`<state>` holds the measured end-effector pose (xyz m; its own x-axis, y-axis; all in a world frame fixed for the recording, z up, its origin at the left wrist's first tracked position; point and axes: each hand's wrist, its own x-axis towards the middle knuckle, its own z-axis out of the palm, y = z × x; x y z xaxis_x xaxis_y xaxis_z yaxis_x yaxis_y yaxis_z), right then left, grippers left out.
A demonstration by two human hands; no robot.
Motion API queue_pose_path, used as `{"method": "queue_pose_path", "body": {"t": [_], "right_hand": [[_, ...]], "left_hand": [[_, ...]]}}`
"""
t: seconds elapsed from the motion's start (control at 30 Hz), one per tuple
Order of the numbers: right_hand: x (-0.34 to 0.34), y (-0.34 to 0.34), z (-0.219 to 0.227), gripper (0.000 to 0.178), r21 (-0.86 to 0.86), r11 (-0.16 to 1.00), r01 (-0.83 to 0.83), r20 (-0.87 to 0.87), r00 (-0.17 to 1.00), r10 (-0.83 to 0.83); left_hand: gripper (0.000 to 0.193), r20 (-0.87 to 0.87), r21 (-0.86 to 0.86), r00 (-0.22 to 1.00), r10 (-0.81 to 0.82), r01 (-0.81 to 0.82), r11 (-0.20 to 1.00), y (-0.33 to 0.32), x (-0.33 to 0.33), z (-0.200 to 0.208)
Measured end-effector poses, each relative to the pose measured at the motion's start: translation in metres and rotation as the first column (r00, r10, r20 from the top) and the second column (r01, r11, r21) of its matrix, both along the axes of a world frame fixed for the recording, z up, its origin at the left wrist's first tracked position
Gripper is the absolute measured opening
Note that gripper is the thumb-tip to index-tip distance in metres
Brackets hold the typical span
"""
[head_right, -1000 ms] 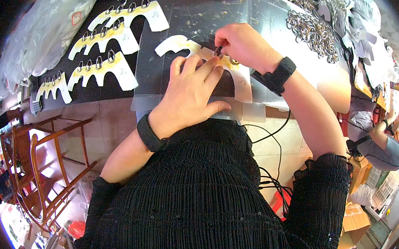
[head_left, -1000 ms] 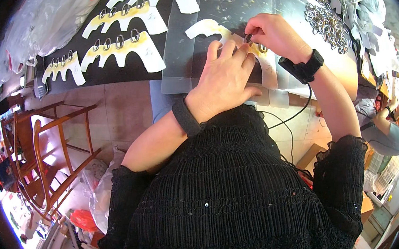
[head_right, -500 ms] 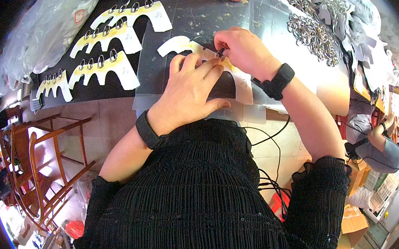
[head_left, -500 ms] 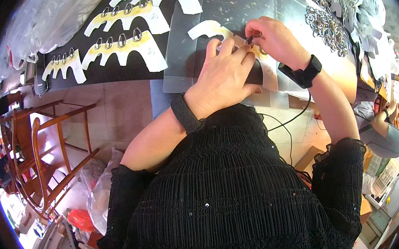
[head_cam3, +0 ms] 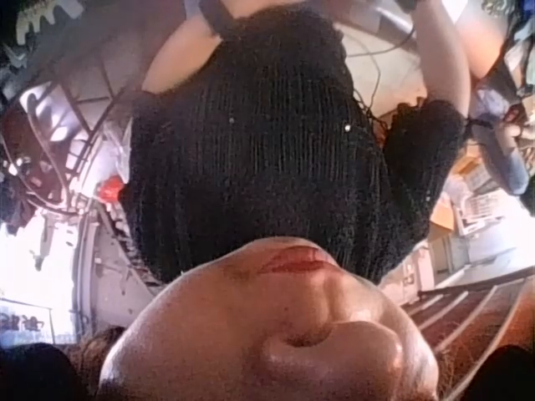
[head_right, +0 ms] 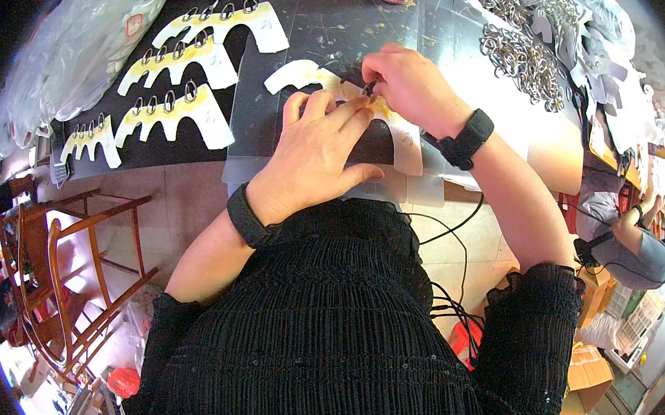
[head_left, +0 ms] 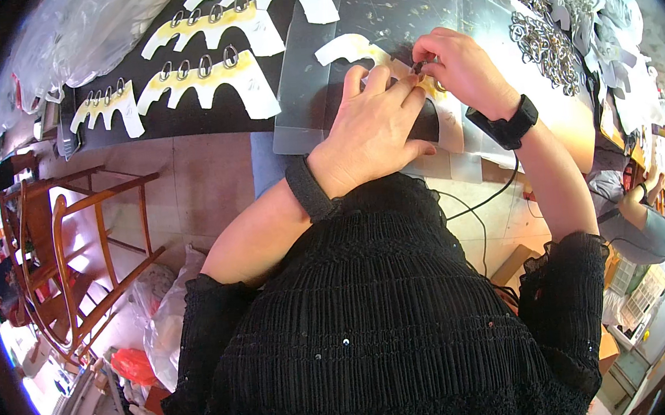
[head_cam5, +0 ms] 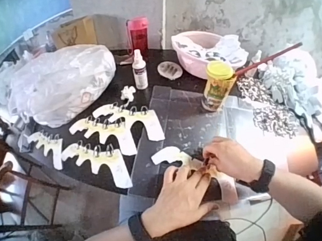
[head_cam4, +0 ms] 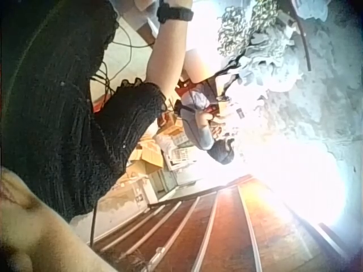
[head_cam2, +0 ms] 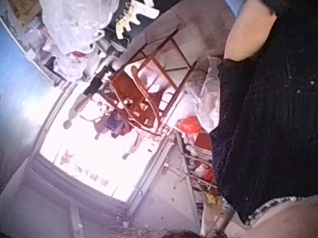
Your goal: Assembling and attaching metal eyelets to shoe upper components at a workshop table.
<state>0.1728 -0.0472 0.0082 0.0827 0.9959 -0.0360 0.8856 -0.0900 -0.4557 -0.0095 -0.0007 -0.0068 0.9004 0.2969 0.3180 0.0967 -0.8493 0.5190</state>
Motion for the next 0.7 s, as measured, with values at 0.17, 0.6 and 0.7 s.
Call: {"method": "queue_pose_path", "body": {"t": [0.17,0.6,0.7], "right_hand": [[-0.001,0.001,0.002,0.016,0.006,1.000,-0.013,-0.018,1.000,0.013],[-0.008,-0.004,0.003,0.017,-0.006,1.000,0.012,-0.013,1.000,-0.012],[-0.010,-0.002,0.006,0.018,-0.015,1.000,0.009,-0.021,1.000,-0.009]], "left_hand": [[0.061,0.002,0.003,1.000,-0.001,0.001,1.000,0.002,0.000,-0.001],[0.066,-0.017,-0.041,1.000,0.020,-0.021,0.999,-0.003,0.001,-0.001],[0.067,0.024,-0.050,0.999,0.040,-0.039,0.998,-0.003,-0.002,-0.004]]}}
